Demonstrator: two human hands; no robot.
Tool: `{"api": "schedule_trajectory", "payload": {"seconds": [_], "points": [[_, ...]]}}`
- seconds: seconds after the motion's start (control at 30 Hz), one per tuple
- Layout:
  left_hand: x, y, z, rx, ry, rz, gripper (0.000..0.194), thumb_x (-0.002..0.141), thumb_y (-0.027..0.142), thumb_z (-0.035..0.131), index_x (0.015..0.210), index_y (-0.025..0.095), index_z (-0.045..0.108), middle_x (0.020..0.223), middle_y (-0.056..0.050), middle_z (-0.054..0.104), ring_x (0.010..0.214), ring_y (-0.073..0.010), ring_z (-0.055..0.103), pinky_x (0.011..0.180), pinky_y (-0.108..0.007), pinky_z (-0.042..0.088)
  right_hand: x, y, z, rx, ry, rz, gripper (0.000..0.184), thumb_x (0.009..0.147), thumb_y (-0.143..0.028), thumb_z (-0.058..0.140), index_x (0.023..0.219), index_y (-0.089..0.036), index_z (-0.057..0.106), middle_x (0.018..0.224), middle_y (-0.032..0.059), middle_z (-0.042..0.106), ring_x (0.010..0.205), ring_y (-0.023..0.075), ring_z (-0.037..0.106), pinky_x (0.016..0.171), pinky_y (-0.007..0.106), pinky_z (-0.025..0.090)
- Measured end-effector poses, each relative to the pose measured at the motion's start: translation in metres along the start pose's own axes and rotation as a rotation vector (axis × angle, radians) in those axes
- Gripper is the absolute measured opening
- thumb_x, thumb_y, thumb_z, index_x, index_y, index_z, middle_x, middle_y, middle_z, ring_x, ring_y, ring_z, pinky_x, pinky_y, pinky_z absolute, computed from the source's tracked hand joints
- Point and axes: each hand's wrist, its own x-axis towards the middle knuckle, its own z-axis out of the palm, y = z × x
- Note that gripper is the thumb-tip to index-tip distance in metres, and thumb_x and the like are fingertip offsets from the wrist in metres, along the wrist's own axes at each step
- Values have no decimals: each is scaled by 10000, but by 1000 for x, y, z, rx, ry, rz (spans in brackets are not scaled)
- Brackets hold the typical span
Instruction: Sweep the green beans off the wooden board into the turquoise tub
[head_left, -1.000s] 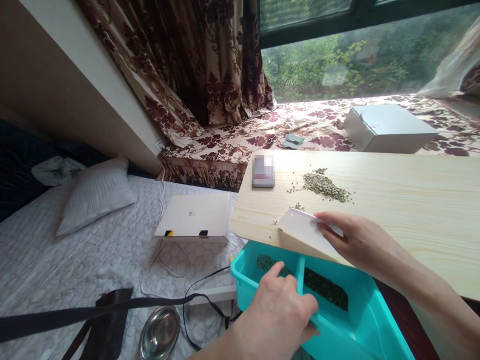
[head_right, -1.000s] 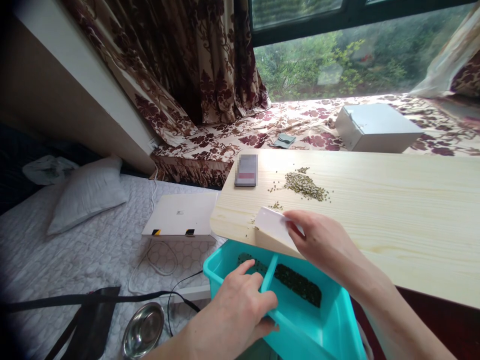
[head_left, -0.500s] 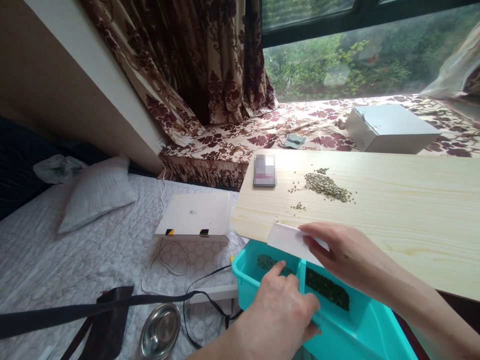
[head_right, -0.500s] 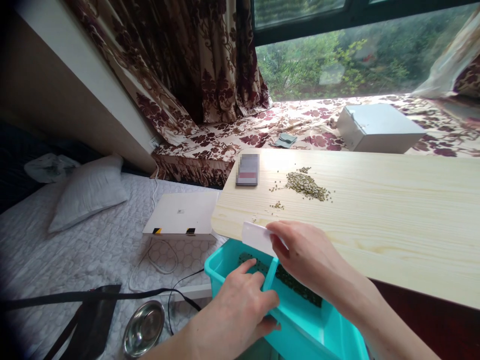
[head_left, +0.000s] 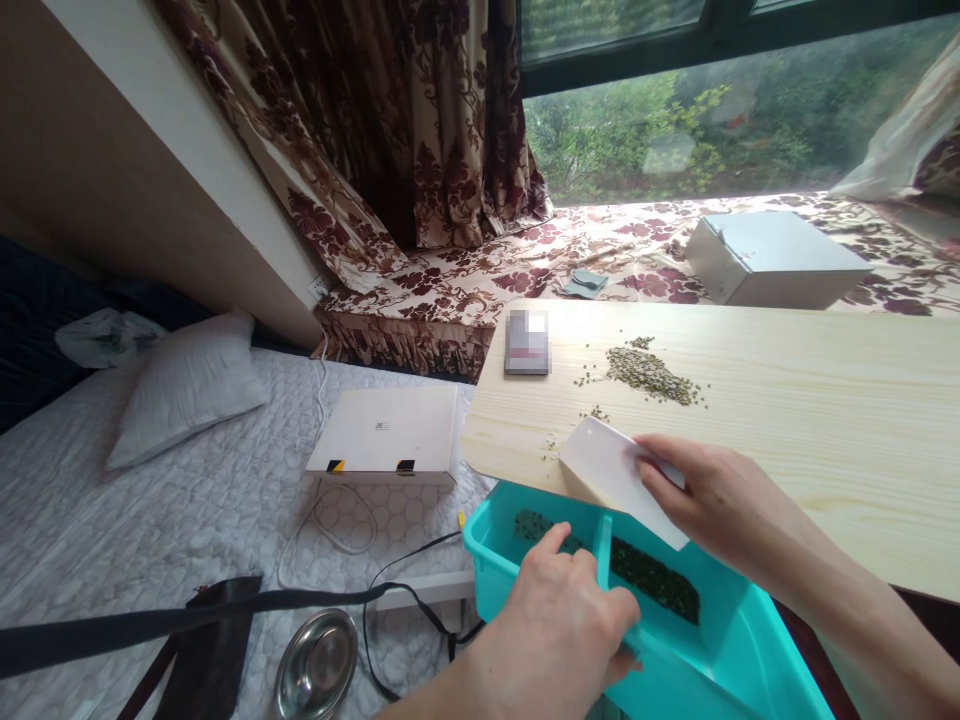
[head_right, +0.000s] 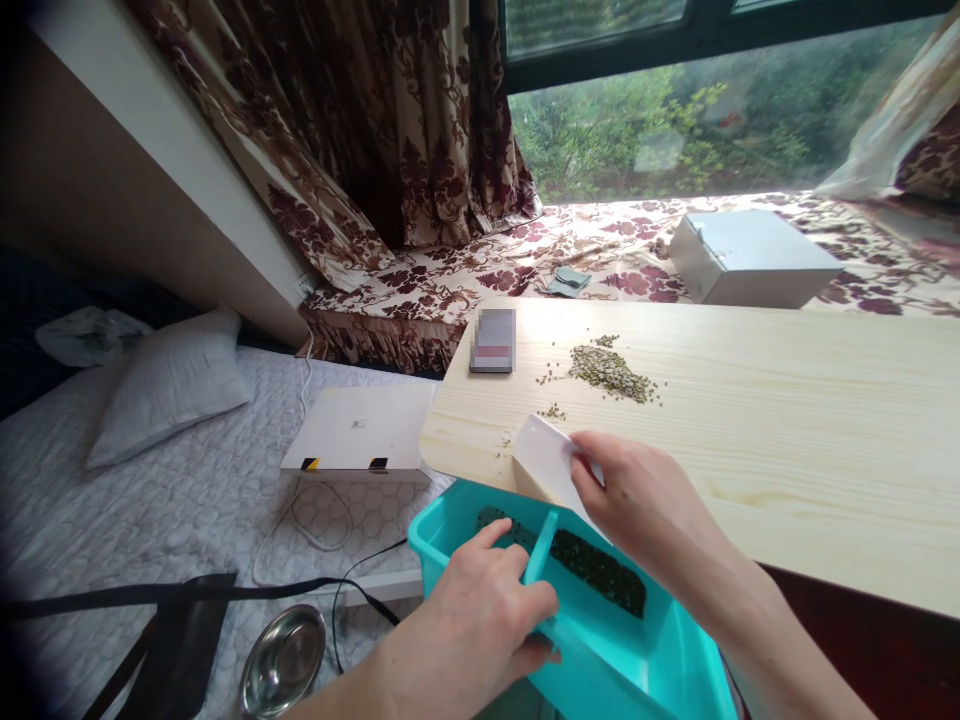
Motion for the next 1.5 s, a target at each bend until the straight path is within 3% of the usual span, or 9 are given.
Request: {"api": "schedule_trajectory", "payload": {"seconds": [0.3,0.77,1.07,1.5], "points": [[-1,1,-6,12,-24,-7,299,855,463,827,870,199,687,744,-14,656,787,-208,661,1110,-469,434,7,9,1,-72,62,3,296,880,-308,453,875,-232,739,741,62,776,605,230,700,493,294,444],[-1,0,-3,35,-8,12,307,859,474,821,867,197,688,733,-17,659,775,-196,665,1116,-453,439,10,9,-2,-6,-56,21,279,853,-304,490,909,-246,757,727,36,769,592,195,679,496,260,419],[-2,-2,6,31,34,21,320,850,480,829,864,198,677,736,-10,651,769,-197,660,1119,-473,434,8,1,1,-19,-41,23,278,864,-310,476,868,-248,747,708,36,760,586,191,666,493,259,401],[0,0,-1,20,-5,23,291,870,454,817,873,194,685,737,-16,661,781,-204,672,1118,-477,434,13,-5,4,-32,-39,-22,257,866,-295,499,896,-247,750,726,34,763,593,181,652,506,257,393]]}}
